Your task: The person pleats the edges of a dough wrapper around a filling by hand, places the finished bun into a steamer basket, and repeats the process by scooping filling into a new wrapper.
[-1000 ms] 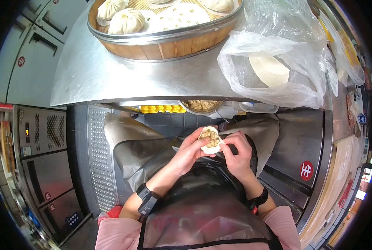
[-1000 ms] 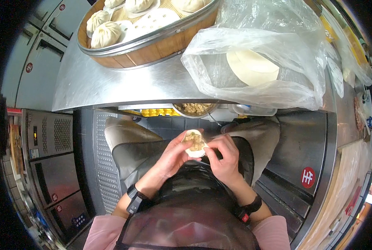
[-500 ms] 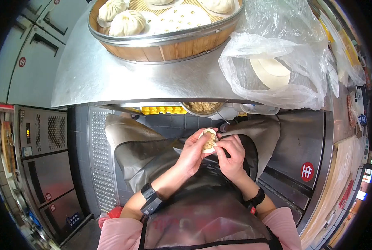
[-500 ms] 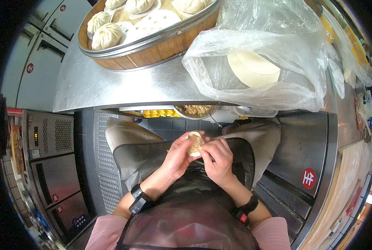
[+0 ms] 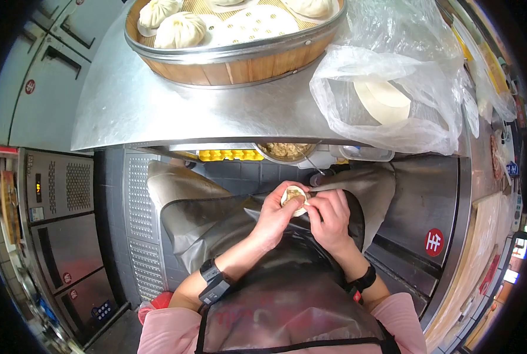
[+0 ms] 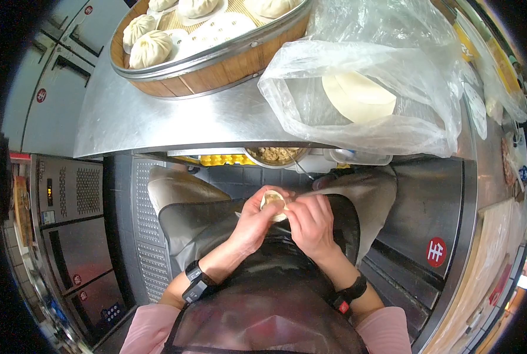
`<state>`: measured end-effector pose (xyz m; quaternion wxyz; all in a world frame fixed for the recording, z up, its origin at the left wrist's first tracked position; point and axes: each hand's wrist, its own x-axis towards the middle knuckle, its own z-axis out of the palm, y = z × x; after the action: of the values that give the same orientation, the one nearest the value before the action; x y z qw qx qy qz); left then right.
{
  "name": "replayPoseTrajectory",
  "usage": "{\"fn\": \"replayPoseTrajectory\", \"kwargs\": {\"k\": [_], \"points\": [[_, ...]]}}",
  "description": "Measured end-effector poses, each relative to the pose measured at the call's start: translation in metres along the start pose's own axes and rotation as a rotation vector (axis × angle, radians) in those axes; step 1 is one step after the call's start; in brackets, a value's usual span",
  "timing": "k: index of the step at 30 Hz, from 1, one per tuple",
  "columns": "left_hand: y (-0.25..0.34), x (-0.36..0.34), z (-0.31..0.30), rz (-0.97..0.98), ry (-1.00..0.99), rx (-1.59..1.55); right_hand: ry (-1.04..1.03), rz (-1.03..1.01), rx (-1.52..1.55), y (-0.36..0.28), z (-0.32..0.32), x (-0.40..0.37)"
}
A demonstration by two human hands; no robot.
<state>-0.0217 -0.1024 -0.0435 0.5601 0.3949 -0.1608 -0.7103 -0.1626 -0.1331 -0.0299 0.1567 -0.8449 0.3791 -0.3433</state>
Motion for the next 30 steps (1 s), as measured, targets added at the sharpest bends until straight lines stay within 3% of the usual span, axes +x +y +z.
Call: {"fn": "replayPoseTrajectory", "kwargs": {"k": [5, 10, 13, 17, 19, 23, 26, 30], "points": [[0.003, -0.001, 0.002, 0.001, -0.012, 0.037, -0.008, -0.246, -0.034, 0.001, -0.006, 0.003], [0.005, -0.002, -0.002, -0.077, -0.037, -0.004, -0.045, 0.044, 0.036, -0.004, -0.007, 0.015], [0.01, -0.004, 0.0, -0.109, -0.054, -0.004, -0.069, -0.132, 0.013, 0.002, -0.008, 0.009], [0.008, -0.005, -0.004, -0.116, -0.113, 0.042, -0.07, -0.134, 0.046, 0.001, -0.011, 0.012], [0.01, -0.004, -0.006, -0.128, -0.152, 0.051, -0.059, 0.061, 0.088, -0.004, -0.014, 0.021], [0.012, -0.001, -0.009, -0.16, -0.224, 0.076, -0.16, 0.026, 0.103, -0.001, -0.017, 0.019], [0.021, -0.005, -0.002, -0.145, -0.133, 0.02, -0.07, 0.131, 0.113, 0.0, -0.014, 0.012], [0.014, -0.007, -0.001, -0.073, -0.126, 0.184, -0.02, 0.223, 0.188, -0.009, -0.006, 0.013]]}}
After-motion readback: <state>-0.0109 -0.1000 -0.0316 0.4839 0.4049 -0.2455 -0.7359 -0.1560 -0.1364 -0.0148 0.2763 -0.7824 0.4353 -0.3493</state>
